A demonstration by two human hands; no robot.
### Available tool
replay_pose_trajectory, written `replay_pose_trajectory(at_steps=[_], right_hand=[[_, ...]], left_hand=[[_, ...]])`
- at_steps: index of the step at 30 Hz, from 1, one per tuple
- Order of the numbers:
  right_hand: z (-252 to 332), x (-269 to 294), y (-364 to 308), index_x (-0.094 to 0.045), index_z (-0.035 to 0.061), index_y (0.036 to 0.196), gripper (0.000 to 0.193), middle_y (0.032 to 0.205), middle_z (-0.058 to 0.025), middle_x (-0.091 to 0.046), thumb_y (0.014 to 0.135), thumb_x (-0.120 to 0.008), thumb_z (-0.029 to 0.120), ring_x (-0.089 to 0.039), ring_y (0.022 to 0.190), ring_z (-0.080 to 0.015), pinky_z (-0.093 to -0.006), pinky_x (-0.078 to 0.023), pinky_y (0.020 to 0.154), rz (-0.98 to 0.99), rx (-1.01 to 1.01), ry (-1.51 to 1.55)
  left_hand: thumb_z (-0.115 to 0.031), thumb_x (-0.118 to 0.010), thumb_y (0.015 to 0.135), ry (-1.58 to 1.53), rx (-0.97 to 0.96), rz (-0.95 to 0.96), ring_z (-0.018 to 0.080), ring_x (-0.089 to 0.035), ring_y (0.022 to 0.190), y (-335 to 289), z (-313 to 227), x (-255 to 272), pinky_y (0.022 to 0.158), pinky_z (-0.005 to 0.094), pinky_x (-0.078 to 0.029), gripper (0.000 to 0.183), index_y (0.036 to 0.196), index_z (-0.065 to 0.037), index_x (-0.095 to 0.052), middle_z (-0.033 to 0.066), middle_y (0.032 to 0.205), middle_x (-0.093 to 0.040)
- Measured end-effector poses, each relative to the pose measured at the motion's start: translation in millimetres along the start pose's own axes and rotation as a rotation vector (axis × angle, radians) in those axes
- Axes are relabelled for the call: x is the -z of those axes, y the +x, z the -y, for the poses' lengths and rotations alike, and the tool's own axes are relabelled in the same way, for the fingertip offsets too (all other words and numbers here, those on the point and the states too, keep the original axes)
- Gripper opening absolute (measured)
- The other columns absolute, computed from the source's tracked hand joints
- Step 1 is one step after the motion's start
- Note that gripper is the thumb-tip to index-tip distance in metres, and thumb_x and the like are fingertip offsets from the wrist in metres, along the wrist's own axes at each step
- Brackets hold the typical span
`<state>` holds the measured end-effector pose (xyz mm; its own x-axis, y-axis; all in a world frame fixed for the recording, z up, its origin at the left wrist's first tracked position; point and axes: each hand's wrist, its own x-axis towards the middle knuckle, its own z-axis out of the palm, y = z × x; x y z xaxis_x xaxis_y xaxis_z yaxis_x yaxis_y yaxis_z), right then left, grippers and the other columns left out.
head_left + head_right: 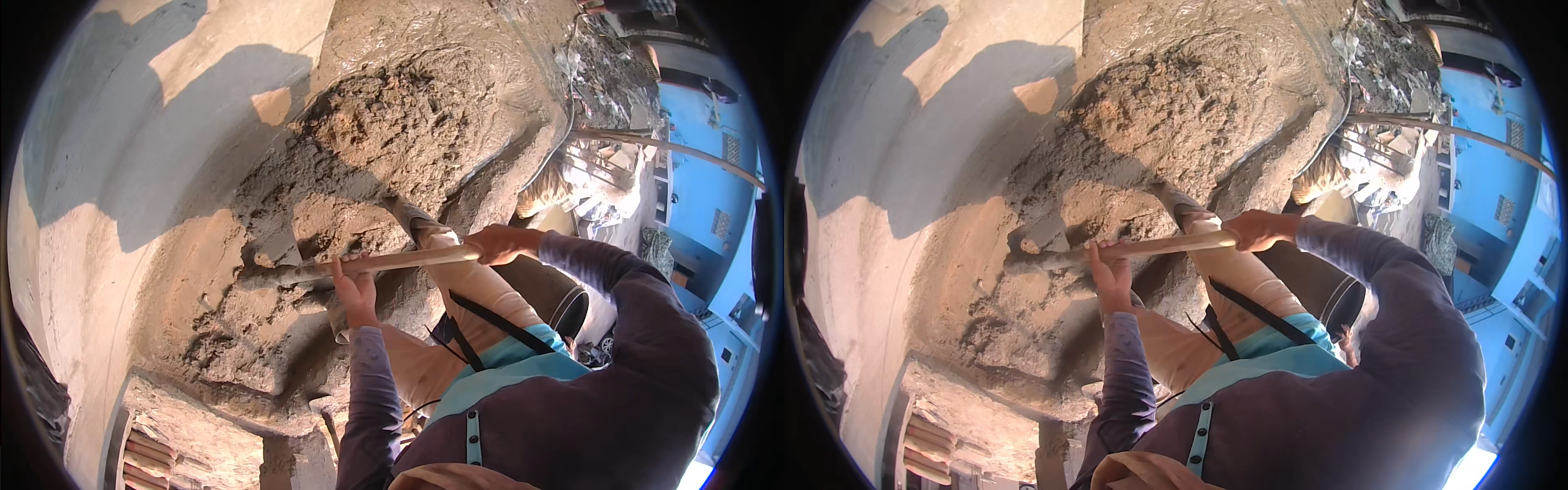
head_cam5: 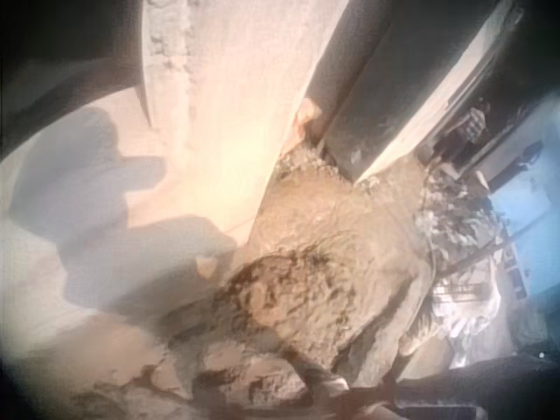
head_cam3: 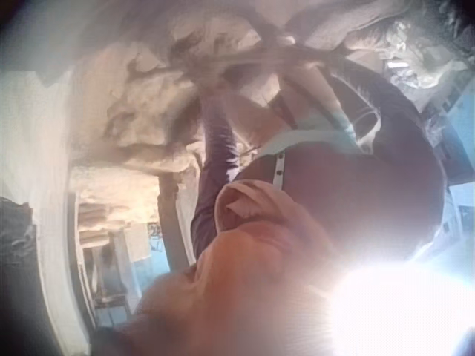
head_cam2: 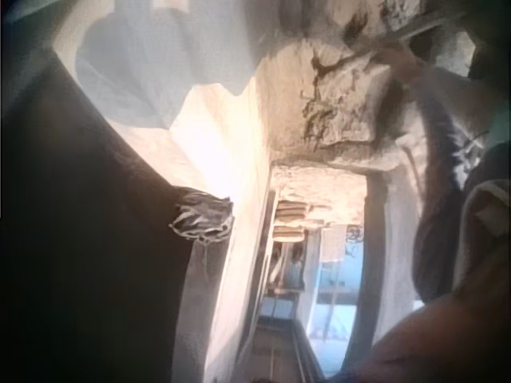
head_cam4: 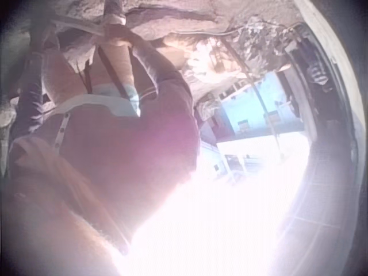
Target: The person uses a hoe to spread and level wet concrete on a construction site floor. They repeatedly pull and push the concrete to create a flat surface while another worker assists nearby.
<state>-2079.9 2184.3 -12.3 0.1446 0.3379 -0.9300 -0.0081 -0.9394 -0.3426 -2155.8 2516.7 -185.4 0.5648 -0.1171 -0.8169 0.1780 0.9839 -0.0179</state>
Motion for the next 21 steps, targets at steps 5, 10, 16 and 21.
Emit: replay_pose_trajectory(at_steps=[5, 10, 16, 21], right_hand=[[238.9, -118.3, 193.0, -0.059, -0.0007, 0.11, 0.034, 0.076, -0.014, -0.064, 0.085, -0.071, 0.019, -0.065, 0.065, -0.025, -0.0417, -0.052, 0.058, 0.403, 0.182, 0.521], [322.5, -197.2, 332.7, -0.061, -0.0017, 0.091, 0.015, 0.062, -0.0054, -0.054, 0.09, -0.072, 0.008, -0.052, 0.051, -0.0173, -0.034, -0.042, 0.044, 0.563, 0.015, 0.747], [222.8, -123.4, 292.4, -0.06, 0.0003, 0.079, 0.017, 0.059, -0.0065, -0.055, 0.089, -0.073, 0.006, -0.049, 0.045, -0.0151, -0.0299, -0.035, 0.039, 0.481, -0.139, 0.74], [127.4, -17.3, 214.6, -0.06, 0.0008, 0.079, 0.021, 0.06, -0.0048, -0.057, 0.092, -0.074, 0.011, -0.05, 0.042, -0.015, -0.0307, -0.04, 0.041, 0.316, -0.13, 0.505]], left_hand=[[-0.022, -0.06, 0.104, 0.331, -0.563, -0.722, 0.0166, -0.054, 0.06, -46.6, -167.1, 128.1, 0.059, 0.0373, -0.055, 0.02, 0.097, -0.007, -0.049, 0.0038, 0.077, -0.053], [-0.018, -0.06, 0.101, 0.527, -0.349, -0.84, 0.0181, -0.053, 0.052, -32.0, -184.7, 198.3, 0.05, 0.0359, -0.053, 0.02, 0.097, -0.002, -0.049, 0.0057, 0.071, -0.052], [-0.012, -0.068, 0.092, 0.286, -0.279, -0.532, 0.0256, -0.061, 0.066, 14.9, -81.4, 171.8, 0.055, 0.045, -0.058, 0.021, 0.095, 0.001, -0.051, 0.011, 0.081, -0.053], [-0.005, -0.068, 0.091, 0.221, -0.153, -0.491, 0.028, -0.061, 0.07, 66.4, 29.7, 49.1, 0.061, 0.0418, -0.059, 0.043, 0.116, 0.002, -0.034, 0.0154, 0.1, -0.05]])
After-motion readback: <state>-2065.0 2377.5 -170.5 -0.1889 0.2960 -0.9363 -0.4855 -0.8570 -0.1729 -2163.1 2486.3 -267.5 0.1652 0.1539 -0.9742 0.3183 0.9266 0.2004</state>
